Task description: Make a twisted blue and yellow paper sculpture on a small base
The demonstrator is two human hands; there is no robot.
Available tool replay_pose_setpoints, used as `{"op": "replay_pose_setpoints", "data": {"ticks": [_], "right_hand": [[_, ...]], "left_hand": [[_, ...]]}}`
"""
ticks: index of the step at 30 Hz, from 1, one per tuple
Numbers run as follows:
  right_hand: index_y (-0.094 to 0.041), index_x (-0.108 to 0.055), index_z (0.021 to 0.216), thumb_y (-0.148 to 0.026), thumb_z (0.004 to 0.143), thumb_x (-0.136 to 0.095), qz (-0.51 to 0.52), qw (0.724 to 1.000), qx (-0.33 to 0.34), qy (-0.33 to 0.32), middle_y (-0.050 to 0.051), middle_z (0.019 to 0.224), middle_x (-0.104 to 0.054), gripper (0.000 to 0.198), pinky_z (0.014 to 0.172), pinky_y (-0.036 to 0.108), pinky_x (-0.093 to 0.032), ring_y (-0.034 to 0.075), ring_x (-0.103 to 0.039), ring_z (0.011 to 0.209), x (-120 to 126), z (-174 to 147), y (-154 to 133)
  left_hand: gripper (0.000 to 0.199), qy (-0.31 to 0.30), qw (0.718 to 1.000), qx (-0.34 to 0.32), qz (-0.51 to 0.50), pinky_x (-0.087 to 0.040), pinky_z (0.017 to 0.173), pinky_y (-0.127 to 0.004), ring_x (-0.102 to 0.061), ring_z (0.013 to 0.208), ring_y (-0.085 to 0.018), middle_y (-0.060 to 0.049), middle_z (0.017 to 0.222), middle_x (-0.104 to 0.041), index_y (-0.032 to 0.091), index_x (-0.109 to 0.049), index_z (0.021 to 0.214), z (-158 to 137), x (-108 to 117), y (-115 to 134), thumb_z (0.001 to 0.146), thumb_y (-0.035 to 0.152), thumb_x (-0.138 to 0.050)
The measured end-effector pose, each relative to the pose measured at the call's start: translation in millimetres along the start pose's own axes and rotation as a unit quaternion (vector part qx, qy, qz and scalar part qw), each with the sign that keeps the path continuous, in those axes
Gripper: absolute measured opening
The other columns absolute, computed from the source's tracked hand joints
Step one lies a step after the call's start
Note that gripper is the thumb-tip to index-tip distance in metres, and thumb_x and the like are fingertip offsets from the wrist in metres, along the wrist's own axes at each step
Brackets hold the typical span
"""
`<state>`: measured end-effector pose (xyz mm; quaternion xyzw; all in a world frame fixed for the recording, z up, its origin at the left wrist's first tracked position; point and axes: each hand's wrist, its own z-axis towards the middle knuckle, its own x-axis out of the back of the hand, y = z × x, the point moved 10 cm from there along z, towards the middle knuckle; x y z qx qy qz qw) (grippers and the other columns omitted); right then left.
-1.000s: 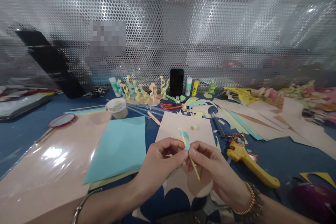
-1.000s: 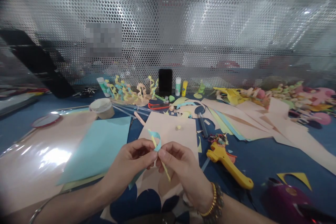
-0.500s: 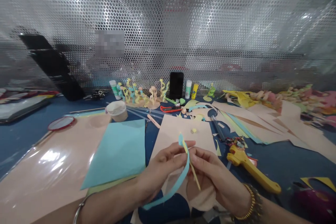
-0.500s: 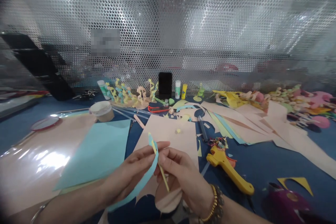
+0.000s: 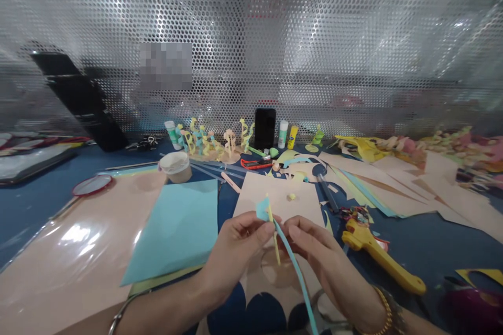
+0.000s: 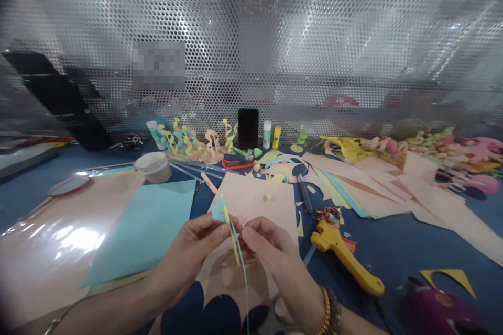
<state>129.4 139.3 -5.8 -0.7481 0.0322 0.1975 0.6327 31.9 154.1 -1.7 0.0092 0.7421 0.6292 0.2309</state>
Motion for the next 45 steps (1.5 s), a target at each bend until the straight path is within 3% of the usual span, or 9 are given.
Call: {"op": "replay_pose_setpoints", "data": {"ticks": [4, 9, 17, 22, 27, 33, 39, 45], "right_hand": [[-0.015, -0.054, 0.075, -0.044, 0.075, -0.066, -0.044, 0.999, 0.005, -0.02, -0.001, 0.068, -0.054, 0.032, 0.059, 0.021, -0.039, 0.009, -0.048, 0.063, -3.7, -1.5, 1.8], [-0.017, -0.055, 0.079, -0.035, 0.074, -0.066, -0.102, 0.993, 0.053, 0.021, -0.001, 0.076, -0.058, 0.022, 0.067, 0.023, -0.044, 0.011, -0.055, 0.072, 2.7, -5.4, -11.0], [-0.019, -0.053, 0.078, -0.03, 0.08, -0.057, -0.195, 0.975, 0.089, 0.055, -0.004, 0.064, -0.056, 0.012, 0.054, 0.022, -0.047, 0.009, -0.056, 0.054, 6.3, -6.2, -24.0], [-0.019, -0.055, 0.08, -0.033, 0.08, -0.059, -0.239, 0.963, 0.108, 0.067, -0.002, 0.069, -0.058, 0.015, 0.05, 0.02, -0.043, 0.008, -0.05, 0.053, 9.7, -7.4, -27.8], [-0.019, -0.058, 0.078, -0.036, 0.079, -0.06, -0.248, 0.96, 0.105, 0.076, 0.0, 0.07, -0.06, 0.017, 0.049, 0.021, -0.043, 0.008, -0.047, 0.051, 12.2, -8.1, -30.1], [-0.02, -0.059, 0.078, -0.037, 0.08, -0.059, -0.253, 0.959, 0.1, 0.077, -0.001, 0.069, -0.059, 0.017, 0.049, 0.021, -0.043, 0.009, -0.047, 0.052, 12.7, -8.0, -29.2], [-0.021, -0.059, 0.076, -0.037, 0.079, -0.06, -0.261, 0.954, 0.117, 0.091, -0.003, 0.057, -0.051, 0.017, 0.048, 0.021, -0.042, 0.009, -0.045, 0.048, 13.1, -7.8, -36.5], [-0.021, -0.059, 0.075, -0.035, 0.079, -0.06, -0.259, 0.955, 0.113, 0.092, -0.003, 0.058, -0.053, 0.015, 0.048, 0.021, -0.043, 0.01, -0.047, 0.049, 13.3, -7.9, -36.2]], "left_hand": [[0.017, 0.014, 0.999, -0.023, 0.036, -0.045, 0.076, -0.026, -0.061, 0.078, -0.016, -0.003, 0.081, -0.072, 0.02, -0.074, 0.089, -1.0, 0.0, 5.6, 0.077, 0.03, -0.068], [0.018, 0.019, 0.999, -0.017, 0.029, -0.044, 0.075, -0.024, -0.06, 0.079, -0.015, -0.003, 0.082, -0.071, 0.021, -0.073, 0.093, -2.3, 2.2, 2.1, 0.079, 0.03, -0.067], [0.023, 0.044, 0.996, 0.054, -0.047, -0.045, 0.073, -0.027, -0.058, 0.079, -0.015, -0.003, 0.082, -0.064, 0.021, -0.071, 0.095, -4.2, 5.8, -10.8, 0.077, 0.034, -0.068], [0.02, 0.027, 0.995, 0.073, -0.067, -0.046, 0.07, -0.026, -0.056, 0.075, -0.014, -0.003, 0.08, -0.062, 0.019, -0.07, 0.09, -5.8, -1.1, -10.4, 0.077, 0.035, -0.067], [0.019, 0.031, 0.994, 0.073, -0.075, -0.044, 0.066, -0.022, -0.054, 0.069, -0.011, -0.002, 0.072, -0.06, 0.017, -0.07, 0.088, -7.1, -3.4, -11.1, 0.076, 0.032, -0.069], [0.019, 0.003, 0.995, 0.073, -0.073, -0.043, 0.07, -0.021, -0.053, 0.076, -0.011, -0.002, 0.079, -0.06, 0.017, -0.069, 0.094, -6.9, -9.1, -10.7, 0.079, 0.028, -0.067], [0.015, 0.006, 0.996, 0.07, -0.051, -0.039, 0.061, -0.016, -0.049, 0.069, -0.008, 0.0, 0.073, -0.056, 0.014, -0.067, 0.074, -6.7, -8.0, -7.7, 0.08, 0.028, -0.065], [0.015, 0.012, 0.994, 0.093, -0.062, -0.044, 0.061, -0.019, -0.054, 0.066, -0.01, -0.001, 0.07, -0.058, 0.014, -0.068, 0.075, -8.0, -7.9, -11.8, 0.076, 0.03, -0.069]]}}
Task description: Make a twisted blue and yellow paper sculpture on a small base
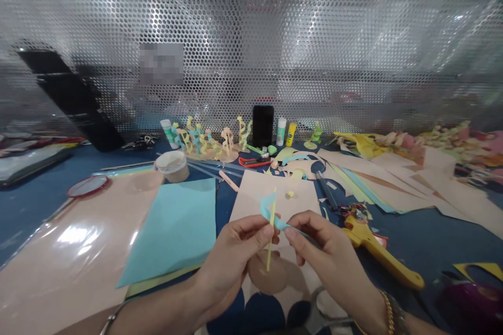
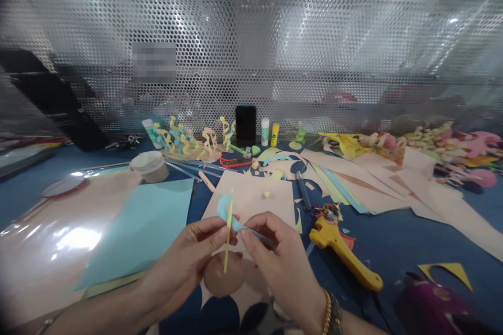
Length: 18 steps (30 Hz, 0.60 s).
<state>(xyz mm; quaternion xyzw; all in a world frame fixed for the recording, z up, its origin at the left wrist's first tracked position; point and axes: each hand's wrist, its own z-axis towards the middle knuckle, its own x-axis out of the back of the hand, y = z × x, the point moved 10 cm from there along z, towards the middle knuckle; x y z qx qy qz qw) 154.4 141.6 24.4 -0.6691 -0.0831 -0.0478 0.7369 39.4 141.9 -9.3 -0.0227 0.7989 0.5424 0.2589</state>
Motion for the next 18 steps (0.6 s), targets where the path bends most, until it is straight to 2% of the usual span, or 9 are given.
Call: {"op": "replay_pose_setpoints", "data": {"ticks": [6, 11, 18], "right_hand": [[-0.021, -0.059, 0.075, -0.035, 0.078, -0.06, -0.002, 1.0, 0.002, 0.0, -0.002, 0.061, -0.056, 0.015, 0.047, 0.021, -0.043, 0.009, -0.047, 0.049, -1.4, -0.5, 0.0], [-0.02, -0.059, 0.075, -0.036, 0.079, -0.06, -0.008, 1.0, -0.006, -0.004, -0.002, 0.062, -0.055, 0.016, 0.048, 0.021, -0.043, 0.009, -0.047, 0.051, -1.9, -1.4, 2.0], [-0.02, -0.057, 0.077, -0.038, 0.082, -0.057, 0.001, 0.999, 0.002, -0.032, -0.003, 0.059, -0.052, 0.019, 0.053, 0.022, -0.043, 0.01, -0.048, 0.052, -6.2, -3.0, -0.5]], "left_hand": [[0.015, 0.005, 1.0, -0.017, -0.004, -0.05, 0.074, -0.028, -0.055, 0.069, -0.011, -0.001, 0.072, -0.06, 0.013, -0.068, 0.073, 2.1, 2.9, 0.2, 0.075, 0.028, -0.071], [0.015, 0.013, 1.0, -0.015, -0.018, -0.051, 0.076, -0.03, -0.056, 0.069, -0.012, -0.002, 0.073, -0.061, 0.013, -0.068, 0.072, 2.2, 6.2, -3.5, 0.073, 0.028, -0.072], [0.016, 0.037, 0.999, -0.018, -0.006, -0.045, 0.061, -0.019, -0.057, 0.066, -0.01, -0.001, 0.073, -0.063, 0.015, -0.068, 0.072, 0.2, 10.5, -0.2, 0.074, 0.03, -0.072]]}}
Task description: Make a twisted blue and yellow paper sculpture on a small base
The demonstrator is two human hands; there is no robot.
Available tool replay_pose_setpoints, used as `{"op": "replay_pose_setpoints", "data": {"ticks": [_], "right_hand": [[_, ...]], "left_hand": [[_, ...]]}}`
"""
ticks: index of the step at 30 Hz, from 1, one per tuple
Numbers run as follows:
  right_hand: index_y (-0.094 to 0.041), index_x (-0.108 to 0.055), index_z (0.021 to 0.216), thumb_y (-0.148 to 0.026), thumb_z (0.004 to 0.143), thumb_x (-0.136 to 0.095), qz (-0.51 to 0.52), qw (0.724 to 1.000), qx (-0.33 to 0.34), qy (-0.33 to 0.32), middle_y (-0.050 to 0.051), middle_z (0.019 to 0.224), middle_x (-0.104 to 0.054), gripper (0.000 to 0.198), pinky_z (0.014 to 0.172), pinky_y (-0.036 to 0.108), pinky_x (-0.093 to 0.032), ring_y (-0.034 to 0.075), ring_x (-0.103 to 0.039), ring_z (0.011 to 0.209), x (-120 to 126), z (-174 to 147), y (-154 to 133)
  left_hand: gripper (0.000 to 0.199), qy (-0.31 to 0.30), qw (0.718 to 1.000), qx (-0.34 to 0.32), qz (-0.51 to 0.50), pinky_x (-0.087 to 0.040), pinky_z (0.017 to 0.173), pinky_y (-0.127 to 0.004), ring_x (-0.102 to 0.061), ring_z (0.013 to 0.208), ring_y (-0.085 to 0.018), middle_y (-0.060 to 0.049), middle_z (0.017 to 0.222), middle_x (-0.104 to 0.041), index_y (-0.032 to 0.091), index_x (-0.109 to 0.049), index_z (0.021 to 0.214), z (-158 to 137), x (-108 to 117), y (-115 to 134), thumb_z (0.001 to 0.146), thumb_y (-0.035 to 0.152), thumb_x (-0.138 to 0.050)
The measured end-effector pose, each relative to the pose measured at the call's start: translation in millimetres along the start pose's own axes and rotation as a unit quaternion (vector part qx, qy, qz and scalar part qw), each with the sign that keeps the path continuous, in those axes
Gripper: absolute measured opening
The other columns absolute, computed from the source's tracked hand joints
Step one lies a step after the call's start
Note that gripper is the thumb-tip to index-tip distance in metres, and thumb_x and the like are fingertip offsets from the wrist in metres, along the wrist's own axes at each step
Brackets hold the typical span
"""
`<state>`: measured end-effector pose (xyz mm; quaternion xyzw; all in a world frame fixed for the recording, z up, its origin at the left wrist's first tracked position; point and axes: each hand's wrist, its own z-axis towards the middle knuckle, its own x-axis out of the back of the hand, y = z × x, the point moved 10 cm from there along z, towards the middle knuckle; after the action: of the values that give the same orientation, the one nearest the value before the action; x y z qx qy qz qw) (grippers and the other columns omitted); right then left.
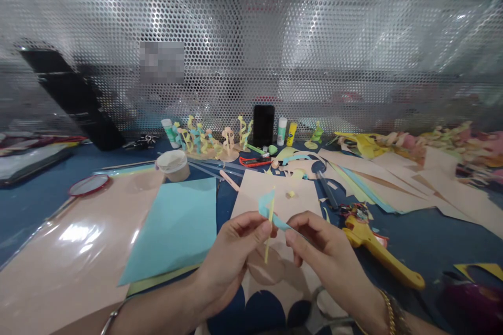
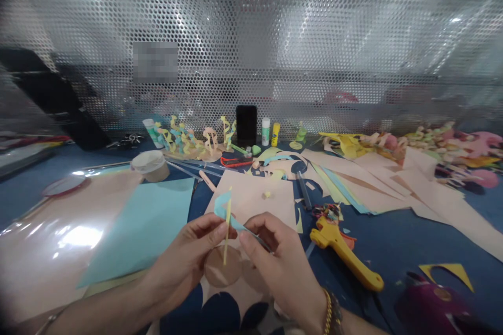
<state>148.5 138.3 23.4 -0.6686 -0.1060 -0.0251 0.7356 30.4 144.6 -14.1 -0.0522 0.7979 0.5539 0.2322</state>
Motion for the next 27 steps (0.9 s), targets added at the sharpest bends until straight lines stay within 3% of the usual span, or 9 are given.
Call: {"op": "replay_pose_setpoints", "data": {"ticks": [13, 17, 19, 21, 24, 27], "right_hand": [[-0.02, -0.057, 0.079, -0.044, 0.087, -0.047, -0.04, 0.999, -0.008, -0.031, 0.0, 0.069, -0.057, 0.027, 0.055, 0.025, -0.044, 0.012, -0.053, 0.057, 3.0, 5.5, -2.0], [-0.024, -0.059, 0.086, -0.043, 0.087, -0.048, -0.188, 0.98, 0.057, -0.007, 0.002, 0.084, -0.063, 0.022, 0.061, 0.028, -0.046, 0.016, -0.058, 0.069, 31.9, 8.1, -35.2], [-0.025, -0.059, 0.09, -0.04, 0.086, -0.051, -0.338, 0.932, 0.119, 0.055, 0.003, 0.088, -0.063, 0.017, 0.067, 0.03, -0.045, 0.018, -0.059, 0.075, 60.9, 4.7, -60.1], [-0.025, -0.059, 0.091, -0.042, 0.084, -0.052, -0.487, 0.852, 0.151, 0.119, 0.004, 0.085, -0.063, 0.02, 0.065, 0.033, -0.043, 0.02, -0.059, 0.074, 89.1, -3.3, -72.1], [-0.025, -0.059, 0.088, -0.045, 0.085, -0.048, -0.63, 0.77, 0.052, 0.09, 0.006, 0.083, -0.065, 0.022, 0.056, 0.033, -0.039, 0.024, -0.062, 0.07, 120.7, -10.7, -33.6], [-0.021, -0.058, 0.097, -0.045, 0.085, -0.046, -0.686, 0.726, -0.022, 0.036, 0.011, 0.094, -0.063, 0.029, 0.046, 0.031, -0.033, 0.028, -0.064, 0.07, 135.2, -23.6, 15.7]], "left_hand": [[0.015, 0.006, 1.0, 0.003, -0.022, -0.046, 0.059, -0.019, -0.059, 0.063, -0.01, -0.001, 0.069, -0.065, 0.016, -0.069, 0.076, 2.9, 1.9, -1.3, 0.072, 0.03, -0.073], [0.015, 0.012, 1.0, -0.004, -0.021, -0.046, 0.061, -0.018, -0.058, 0.062, -0.009, 0.0, 0.066, -0.064, 0.015, -0.069, 0.072, 3.5, 5.6, -0.5, 0.071, 0.03, -0.074], [0.015, 0.009, 1.0, -0.003, -0.007, -0.045, 0.06, -0.017, -0.058, 0.062, -0.009, 0.0, 0.066, -0.064, 0.016, -0.069, 0.072, 4.5, 7.3, -0.9, 0.073, 0.03, -0.073], [0.016, 0.009, 1.0, -0.002, 0.019, -0.044, 0.059, -0.017, -0.058, 0.064, -0.01, -0.001, 0.068, -0.065, 0.015, -0.069, 0.072, 6.1, 9.4, -0.8, 0.074, 0.031, -0.071], [0.019, 0.012, 0.999, -0.005, 0.044, -0.043, 0.058, -0.018, -0.057, 0.063, -0.01, -0.003, 0.069, -0.067, 0.014, -0.067, 0.07, 8.8, 11.6, 0.4, 0.075, 0.033, -0.07], [0.018, 0.026, 0.999, -0.006, 0.026, -0.042, 0.056, -0.018, -0.056, 0.06, -0.01, -0.002, 0.065, -0.066, 0.015, -0.067, 0.072, 10.3, 14.6, -0.2, 0.07, 0.032, -0.074]]}}
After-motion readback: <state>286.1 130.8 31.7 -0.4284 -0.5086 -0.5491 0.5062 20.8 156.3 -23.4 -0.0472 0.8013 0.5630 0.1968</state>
